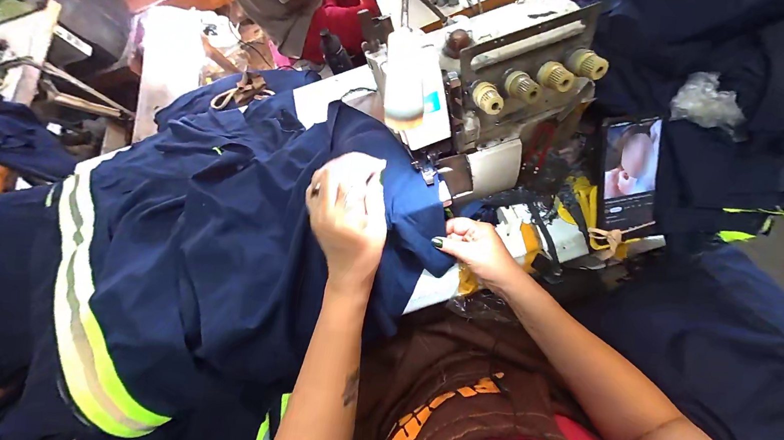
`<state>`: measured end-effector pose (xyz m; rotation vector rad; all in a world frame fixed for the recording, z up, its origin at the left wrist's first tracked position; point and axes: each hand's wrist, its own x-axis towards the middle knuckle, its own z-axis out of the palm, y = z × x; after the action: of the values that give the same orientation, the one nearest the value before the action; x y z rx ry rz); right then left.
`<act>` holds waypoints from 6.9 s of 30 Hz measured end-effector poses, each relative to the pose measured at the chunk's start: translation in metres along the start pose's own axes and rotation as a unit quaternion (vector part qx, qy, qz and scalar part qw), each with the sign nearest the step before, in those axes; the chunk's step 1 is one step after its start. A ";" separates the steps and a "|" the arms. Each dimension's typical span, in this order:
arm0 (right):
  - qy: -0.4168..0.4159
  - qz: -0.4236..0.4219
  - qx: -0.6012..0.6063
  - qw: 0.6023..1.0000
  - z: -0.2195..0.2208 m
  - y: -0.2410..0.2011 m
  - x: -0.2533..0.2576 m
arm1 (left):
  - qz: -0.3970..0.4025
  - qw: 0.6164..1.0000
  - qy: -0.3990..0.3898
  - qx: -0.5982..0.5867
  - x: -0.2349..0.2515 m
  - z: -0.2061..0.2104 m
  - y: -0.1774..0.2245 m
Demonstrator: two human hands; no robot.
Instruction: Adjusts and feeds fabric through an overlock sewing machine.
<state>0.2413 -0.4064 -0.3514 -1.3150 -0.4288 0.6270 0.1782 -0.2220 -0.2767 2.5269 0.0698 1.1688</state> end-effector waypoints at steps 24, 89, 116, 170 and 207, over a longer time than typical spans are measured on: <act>-0.116 -0.073 -0.072 0.988 0.038 -0.038 -0.054 | 0.016 0.950 -0.179 -0.254 -0.041 -0.056 0.030; -0.029 0.142 0.127 0.981 -0.023 -0.045 -0.077 | -0.118 0.965 -0.192 -0.131 0.031 0.008 -0.007; -0.052 0.064 0.036 0.996 -0.016 -0.025 -0.089 | -0.136 0.960 -0.218 -0.113 0.031 -0.005 -0.003; -0.070 -0.238 -0.329 0.911 0.035 -0.075 0.009 | -0.079 0.990 0.068 0.096 -0.028 -0.106 -0.041; -0.048 -0.217 -0.358 0.907 0.179 0.014 0.056 | -0.172 0.972 -0.097 0.124 0.001 -0.141 -0.090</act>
<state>0.1705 -0.2337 -0.3298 -1.8032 -1.0715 0.1451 0.0827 -0.0956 -0.2222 2.6835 0.6139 0.8152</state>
